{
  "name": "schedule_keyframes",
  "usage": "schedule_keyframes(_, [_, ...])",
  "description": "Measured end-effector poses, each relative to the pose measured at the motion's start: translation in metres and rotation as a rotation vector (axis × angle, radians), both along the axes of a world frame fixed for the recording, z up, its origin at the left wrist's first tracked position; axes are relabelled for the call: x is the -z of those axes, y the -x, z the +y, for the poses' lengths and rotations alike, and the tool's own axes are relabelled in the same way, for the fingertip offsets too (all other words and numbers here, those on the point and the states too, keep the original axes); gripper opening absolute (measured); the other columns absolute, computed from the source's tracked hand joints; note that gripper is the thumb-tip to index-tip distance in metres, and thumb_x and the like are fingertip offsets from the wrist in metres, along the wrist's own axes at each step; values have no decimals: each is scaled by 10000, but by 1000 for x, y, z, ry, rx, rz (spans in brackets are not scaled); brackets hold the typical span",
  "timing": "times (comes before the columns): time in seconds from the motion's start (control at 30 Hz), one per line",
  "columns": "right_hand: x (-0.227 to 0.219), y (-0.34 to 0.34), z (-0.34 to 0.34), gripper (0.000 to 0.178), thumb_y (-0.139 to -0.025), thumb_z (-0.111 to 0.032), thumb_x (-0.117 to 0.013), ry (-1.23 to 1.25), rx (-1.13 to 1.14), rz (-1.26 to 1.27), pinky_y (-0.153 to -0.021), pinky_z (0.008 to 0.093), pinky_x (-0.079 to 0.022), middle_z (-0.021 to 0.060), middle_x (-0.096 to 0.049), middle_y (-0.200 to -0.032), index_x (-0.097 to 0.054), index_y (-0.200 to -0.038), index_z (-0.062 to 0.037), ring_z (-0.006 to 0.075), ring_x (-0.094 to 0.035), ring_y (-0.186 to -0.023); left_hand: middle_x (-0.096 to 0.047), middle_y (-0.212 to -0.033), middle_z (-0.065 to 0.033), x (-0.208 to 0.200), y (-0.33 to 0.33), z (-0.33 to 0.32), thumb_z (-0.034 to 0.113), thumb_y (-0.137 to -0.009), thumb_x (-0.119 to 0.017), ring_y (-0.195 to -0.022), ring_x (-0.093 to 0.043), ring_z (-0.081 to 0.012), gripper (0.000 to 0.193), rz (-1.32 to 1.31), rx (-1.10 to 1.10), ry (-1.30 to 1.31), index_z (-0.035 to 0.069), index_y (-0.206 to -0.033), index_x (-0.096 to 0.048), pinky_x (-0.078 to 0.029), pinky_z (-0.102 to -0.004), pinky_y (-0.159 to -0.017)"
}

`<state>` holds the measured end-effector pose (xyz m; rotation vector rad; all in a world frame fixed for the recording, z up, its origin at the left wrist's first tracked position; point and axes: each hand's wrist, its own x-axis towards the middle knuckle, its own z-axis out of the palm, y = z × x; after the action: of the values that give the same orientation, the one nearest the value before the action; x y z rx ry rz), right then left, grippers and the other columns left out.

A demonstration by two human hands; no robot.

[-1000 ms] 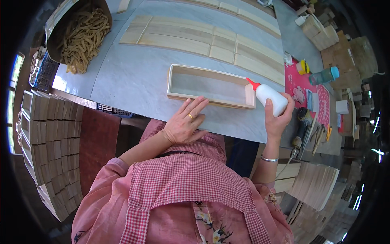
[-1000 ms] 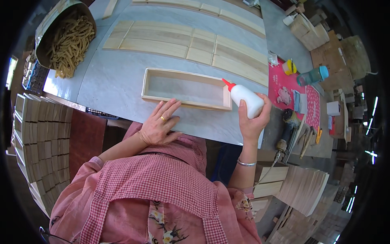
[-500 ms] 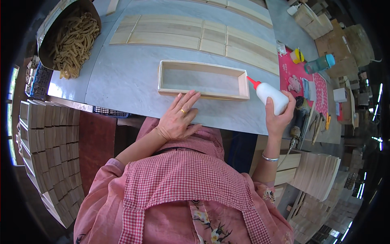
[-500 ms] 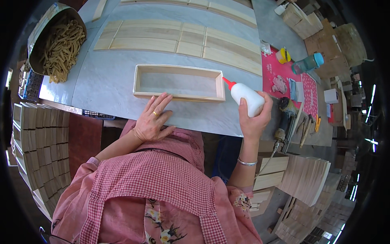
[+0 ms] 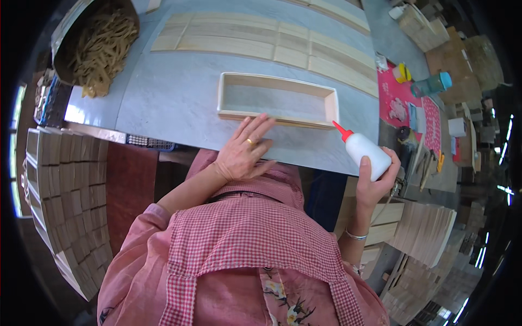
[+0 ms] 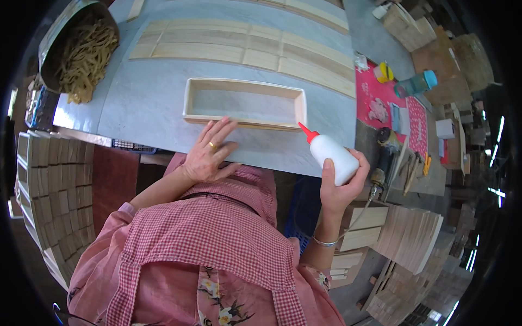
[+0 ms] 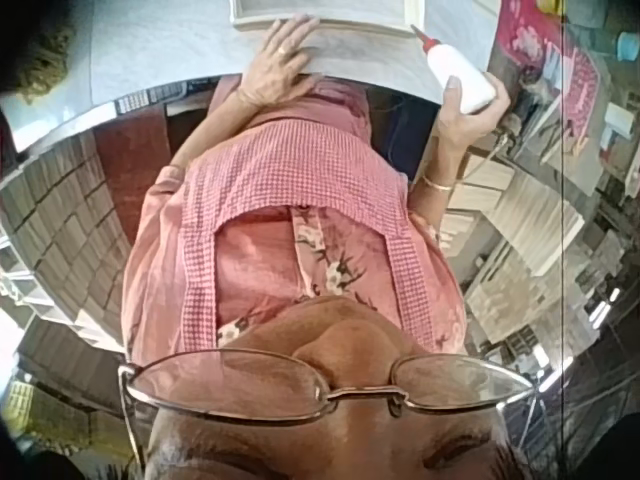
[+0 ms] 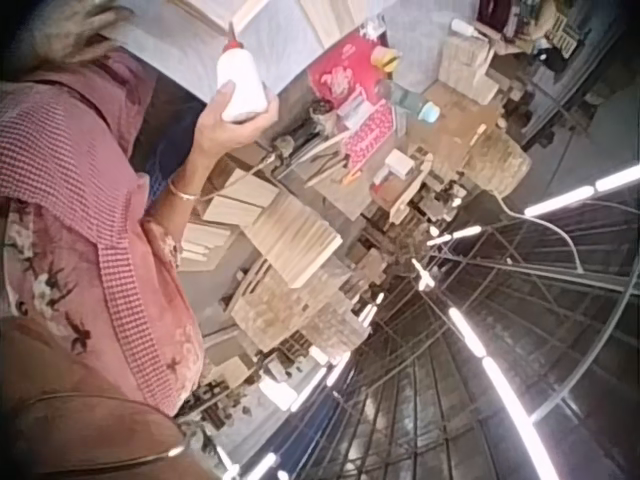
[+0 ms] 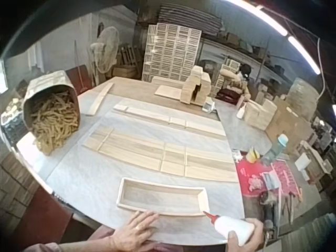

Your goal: Assemble wooden boxes by applying glue to wooden boards and securing them with a pneumatic nail gun.

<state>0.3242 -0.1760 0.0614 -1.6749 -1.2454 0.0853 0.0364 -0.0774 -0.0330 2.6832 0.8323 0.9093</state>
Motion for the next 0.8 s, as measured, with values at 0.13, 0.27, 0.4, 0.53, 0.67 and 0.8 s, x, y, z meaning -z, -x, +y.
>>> schedule_keyframes(0.13, [2, 56, 16, 533, -830, -158, -728, 28, -127, 304, -909, 406, -498, 176, -568, -1220, -480, -1285, -30, 300, -576, -1045, -509, -1447, -143, 0, 1, 2, 380, -832, -695, -1333, -470, -324, 452, 26, 49, -39, 60, -1147, -647, -327, -505, -1157])
schedule_keyframes(0.27, [16, 107, 44, 554, -816, -164, -748, -7, -396, 331, -895, 398, -515, 175, -575, -1212, -474, -1278, -30, 291, -590, -1032, -551, -1345, -152, 0, -1, 1, 403, -857, -660, -1244, -504, -338, 406, 47, 9, -44, 55, -1065, -663, -350, -487, -1122])
schedule_keyframes(0.4, [27, 134, 66, 563, -793, -136, -769, -58, -526, 293, -856, 389, -534, 172, -598, -1169, -479, -1261, -21, 289, -610, -990, -582, -1229, -150, 13, 2, -2, 424, -851, -660, -1143, -532, -337, 437, 87, 25, 16, 56, -1086, -675, -372, -484, -1090])
schedule_keyframes(0.53, [28, 138, 71, 554, -787, -120, -771, -66, -549, 204, -848, 385, -537, 168, -610, -1143, -485, -1251, -17, 289, -617, -970, -588, -1190, -152, 19, 2, -3, 439, -849, -656, -1087, -539, -334, 460, 50, 28, 36, 57, -1103, -679, -377, -490, -1075])
schedule_keyframes(0.67, [23, 131, 67, 538, -791, -109, -766, -54, -522, 150, -841, 384, -539, 166, -615, -1133, -491, -1244, -16, 287, -620, -960, -585, -1208, -153, 11, 3, -2, 447, -846, -656, -1100, -543, -328, 470, 61, 30, 34, 54, -1103, -679, -363, -500, -1093])
schedule_keyframes(0.8, [16, 114, 56, 521, -798, -104, -759, -36, -458, 120, -839, 385, -538, 165, -617, -1133, -496, -1239, -15, 286, -622, -960, -576, -1257, -154, 4, 2, 1, 448, -843, -658, -1150, -541, -320, 472, 79, 30, 10, 51, -1098, -673, -336, -509, -1128])
